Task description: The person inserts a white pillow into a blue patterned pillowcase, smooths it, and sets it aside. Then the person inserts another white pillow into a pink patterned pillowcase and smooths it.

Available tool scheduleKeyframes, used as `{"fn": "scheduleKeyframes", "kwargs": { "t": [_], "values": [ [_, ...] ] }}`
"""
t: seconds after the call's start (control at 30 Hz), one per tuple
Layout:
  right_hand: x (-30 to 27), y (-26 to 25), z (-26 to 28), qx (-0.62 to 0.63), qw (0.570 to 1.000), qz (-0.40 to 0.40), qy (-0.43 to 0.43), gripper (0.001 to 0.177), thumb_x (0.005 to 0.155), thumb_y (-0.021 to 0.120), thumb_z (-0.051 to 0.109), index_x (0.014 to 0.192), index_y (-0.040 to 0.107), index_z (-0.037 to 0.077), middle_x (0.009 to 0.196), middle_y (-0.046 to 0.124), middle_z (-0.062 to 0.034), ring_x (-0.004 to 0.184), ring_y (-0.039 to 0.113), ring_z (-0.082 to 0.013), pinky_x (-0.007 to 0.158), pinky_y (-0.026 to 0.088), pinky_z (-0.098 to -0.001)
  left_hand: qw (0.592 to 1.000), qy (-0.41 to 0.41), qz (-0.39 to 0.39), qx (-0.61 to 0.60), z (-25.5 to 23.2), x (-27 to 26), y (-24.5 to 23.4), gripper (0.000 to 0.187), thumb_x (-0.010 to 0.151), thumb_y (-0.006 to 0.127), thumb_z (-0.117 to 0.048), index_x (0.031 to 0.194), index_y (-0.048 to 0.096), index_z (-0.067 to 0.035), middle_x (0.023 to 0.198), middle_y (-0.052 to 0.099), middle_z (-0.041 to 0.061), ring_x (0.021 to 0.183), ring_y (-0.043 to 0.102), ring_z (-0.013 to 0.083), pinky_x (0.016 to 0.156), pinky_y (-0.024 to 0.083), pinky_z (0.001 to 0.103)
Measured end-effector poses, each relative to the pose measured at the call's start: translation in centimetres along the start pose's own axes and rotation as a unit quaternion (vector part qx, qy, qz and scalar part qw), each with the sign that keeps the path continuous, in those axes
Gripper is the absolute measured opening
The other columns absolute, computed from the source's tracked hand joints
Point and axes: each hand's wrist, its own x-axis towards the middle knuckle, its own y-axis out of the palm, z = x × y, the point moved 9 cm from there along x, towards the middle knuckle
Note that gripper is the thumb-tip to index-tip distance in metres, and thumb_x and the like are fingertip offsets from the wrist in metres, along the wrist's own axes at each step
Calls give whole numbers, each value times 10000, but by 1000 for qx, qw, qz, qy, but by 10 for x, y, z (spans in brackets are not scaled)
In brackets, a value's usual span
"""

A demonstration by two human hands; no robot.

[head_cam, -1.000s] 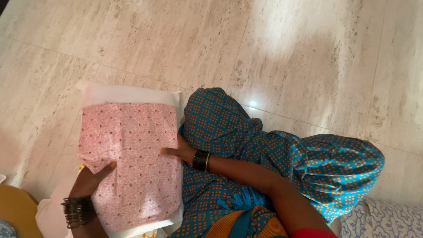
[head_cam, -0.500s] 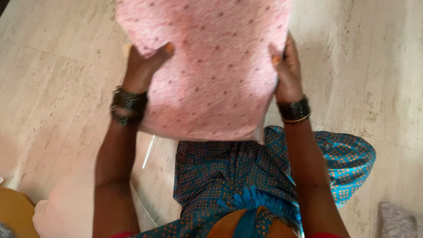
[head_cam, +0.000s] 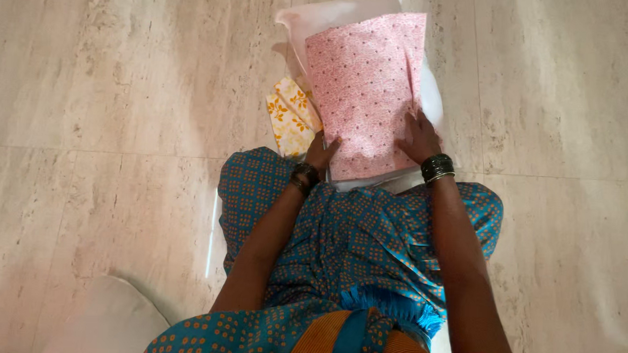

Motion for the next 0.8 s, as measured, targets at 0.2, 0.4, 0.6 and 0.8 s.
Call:
{"fn": "scheduleKeyframes", "kwargs": {
  "t": [0.2,0.4,0.6,0.8],
  "values": [
    [0,-28,-32,16,955,-44,291,806,861,751,417,1551,418,167,1476,514,-195,1329,487,-435,1091,380,-595,964,85,-150,202,-17,-21,-36,581,953,773,-423,1397,560,-113,1294,653,164,1192,643,333,1052,539,435],
    [-11,-25,-44,-6,955,-55,292,757,849,753,398,1506,471,150,1389,552,-242,1255,514,-473,1040,421,-593,862,-105,-205,452,-16,-22,-67,856,714,832,-370,1457,418,-273,1494,343,259,1289,493,491,965,451,644],
    [-7,-14,-59,15,965,-62,254,768,868,744,403,1510,458,92,1326,594,-302,1220,561,-490,1038,450,-553,894,-197,-99,390,39,30,-91,773,903,612,-211,1608,360,-402,1529,394,261,1340,516,480,1072,503,576],
    [2,-26,-41,-14,976,-66,205,698,914,721,353,1496,486,47,1323,612,-313,1208,575,-499,1026,455,-564,855,-264,-158,417,49,27,-94,1059,761,647,-810,1588,306,-243,1612,228,296,1411,232,559,996,306,728]
  ]
}}
